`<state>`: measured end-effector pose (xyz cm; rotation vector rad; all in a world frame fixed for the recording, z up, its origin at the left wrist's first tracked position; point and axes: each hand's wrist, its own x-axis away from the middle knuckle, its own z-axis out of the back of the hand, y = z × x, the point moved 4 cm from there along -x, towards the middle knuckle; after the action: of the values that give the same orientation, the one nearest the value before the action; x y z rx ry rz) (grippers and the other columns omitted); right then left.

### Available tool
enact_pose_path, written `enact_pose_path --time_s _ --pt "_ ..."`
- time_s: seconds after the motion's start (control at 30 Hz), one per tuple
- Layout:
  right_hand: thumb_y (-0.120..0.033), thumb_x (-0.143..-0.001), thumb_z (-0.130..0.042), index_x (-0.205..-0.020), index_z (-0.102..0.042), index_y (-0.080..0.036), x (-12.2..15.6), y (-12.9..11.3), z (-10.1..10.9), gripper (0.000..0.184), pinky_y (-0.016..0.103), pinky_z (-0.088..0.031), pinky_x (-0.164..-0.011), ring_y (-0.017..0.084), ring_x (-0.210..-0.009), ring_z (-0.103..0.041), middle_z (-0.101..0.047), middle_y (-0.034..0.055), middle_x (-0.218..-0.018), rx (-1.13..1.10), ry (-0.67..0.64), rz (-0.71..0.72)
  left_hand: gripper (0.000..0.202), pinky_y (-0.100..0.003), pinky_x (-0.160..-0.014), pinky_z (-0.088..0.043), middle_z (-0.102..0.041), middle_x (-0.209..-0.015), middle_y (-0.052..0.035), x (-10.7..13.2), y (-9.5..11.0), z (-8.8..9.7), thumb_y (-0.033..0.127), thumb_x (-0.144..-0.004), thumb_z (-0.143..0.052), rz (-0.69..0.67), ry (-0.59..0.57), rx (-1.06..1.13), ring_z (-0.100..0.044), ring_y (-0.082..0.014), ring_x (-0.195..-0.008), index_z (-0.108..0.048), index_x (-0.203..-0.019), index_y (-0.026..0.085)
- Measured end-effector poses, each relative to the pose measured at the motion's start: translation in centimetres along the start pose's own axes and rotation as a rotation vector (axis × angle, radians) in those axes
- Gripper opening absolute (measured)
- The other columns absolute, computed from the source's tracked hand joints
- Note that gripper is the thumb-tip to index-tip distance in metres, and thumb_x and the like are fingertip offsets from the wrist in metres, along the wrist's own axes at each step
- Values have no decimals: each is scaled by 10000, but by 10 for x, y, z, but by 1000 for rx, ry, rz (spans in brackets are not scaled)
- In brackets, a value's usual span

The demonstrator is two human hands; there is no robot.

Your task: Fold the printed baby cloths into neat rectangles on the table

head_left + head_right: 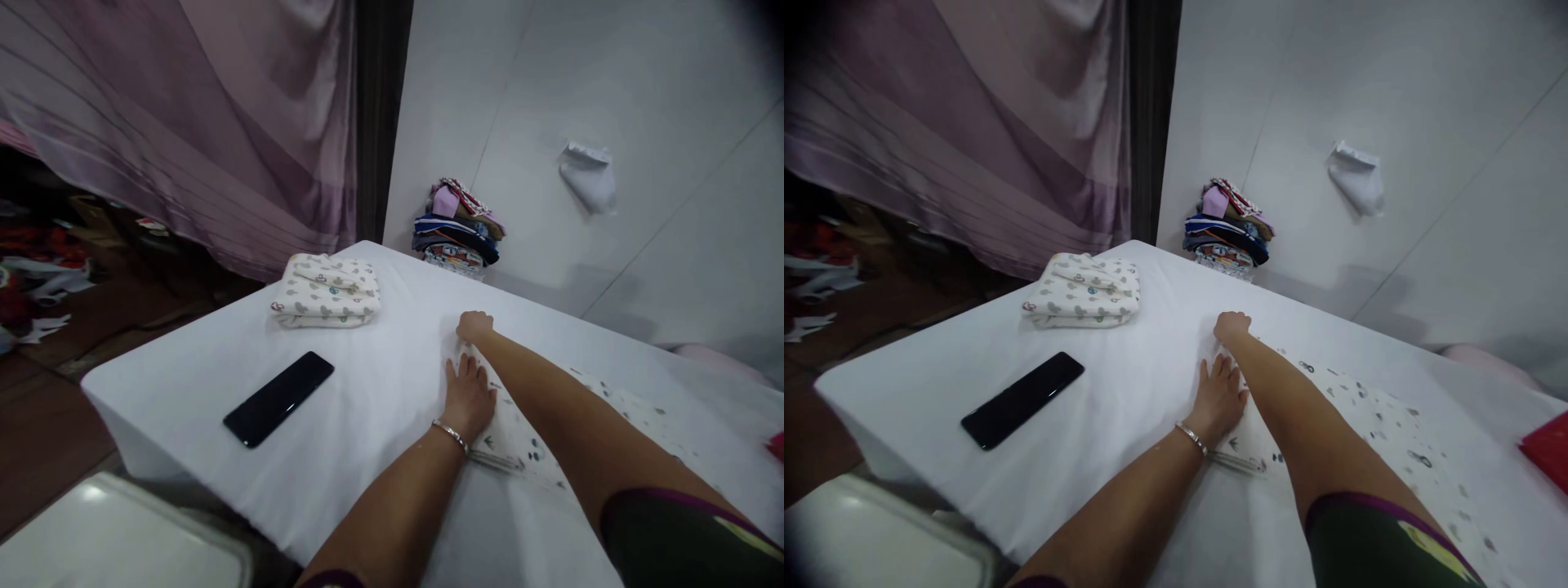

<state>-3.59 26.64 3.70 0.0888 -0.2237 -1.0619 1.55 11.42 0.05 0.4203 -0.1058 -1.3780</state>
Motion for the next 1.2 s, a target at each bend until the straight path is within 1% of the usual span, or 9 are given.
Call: enact_pose_path --time_s 0.33,0.47,0.6,0.73,0.83,0.9,0.97,1.07,1.2 --pt "-101 -763 -606 -1060 -691 -109 -3 -2 0 308 356 -475 -862 290 -1115 -563 -647 208 -1102 40 64 58 540 -582 -1111 -127 -357 -1453 -161 1 0 -1 384 -905 -317 -25 39 16 -148 -299 -1394 -421 -1355 103" --pt "-73 -793 -547 -1093 -674 -99 -3 -4 -4 326 326 -468 -871 264 -1086 -583 -627 214 -1133 -3 122 111 564 -584 -1107 -141 -334 -1470 -143 1 -1 -4 377 -913 -288 -28 62 33 -137 -292 -1400 -341 -1411 118" --pt "-53 -788 -509 -1118 -656 -78 -5 1 -10 362 308 -465 -859 255 -1085 -582 -615 226 -1146 -75 154 105 560 -599 -1104 -130 -319 -1487 -124 0 -2 -6 393 -913 -287 3 34 47 -124 -290 -1404 -356 -1406 137" --pt "-80 -803 -479 -1072 -674 -73 -9 8 -10 332 279 -461 -828 238 -1018 -618 -657 195 -1081 -192 157 83 539 -585 -1107 -137 -322 -1489 -110 -1 -4 -5 423 -910 -307 17 45 48 -146 -286 -1400 -411 -1369 159" --pt "-162 -844 -457 -1041 -687 -107 -4 14 -8 308 246 -456 -819 203 -960 -637 -694 128 -1005 -302 171 107 524 -573 -1106 -155 -333 -1486 -98 -1 -5 -5 442 -906 -330 22 48 34 -162 -281 -1398 -433 -1347 180" --pt "-209 -876 -430 -1104 -660 -142 6 22 -6 330 225 -433 -868 174 -1015 -610 -674 86 -1091 -366 214 141 516 -571 -1104 -157 -343 -1483 -91 -2 -6 -4 446 -902 -344 31 33 21 -175 -280 -1396 -445 -1337 188" --pt "-237 -901 -405 -1196 -604 -172 19 33 -9 362 221 -385 -950 154 -1123 -546 -606 61 -1236 -409 272 161 507 -572 -1099 -165 -347 -1482 -88 -4 -6 -3 438 -899 -354 34 19 7 -188 -281 -1394 -456 -1330 190" --pt "-288 -919 -408 -1289 -519 -159 38 49 -20 407 268 -284 -1057 171 -1282 -398 -479 82 -1385 -427 326 217 501 -568 -1091 -184 -345 -1484 -89 -7 -5 -1 421 -898 -357 20 24 -20 -200 -282 -1392 -462 -1328 188" --pt "-431 -930 -390 -1359 -424 -136 46 55 -42 522 432 -189 -1103 262 -1375 -245 -334 130 -1481 -373 184 326 508 -562 -1084 -197 -326 -1494 -95 -8 -4 3 410 -900 -349 18 1 -59 -214 -290 -1390 -444 -1351 196"
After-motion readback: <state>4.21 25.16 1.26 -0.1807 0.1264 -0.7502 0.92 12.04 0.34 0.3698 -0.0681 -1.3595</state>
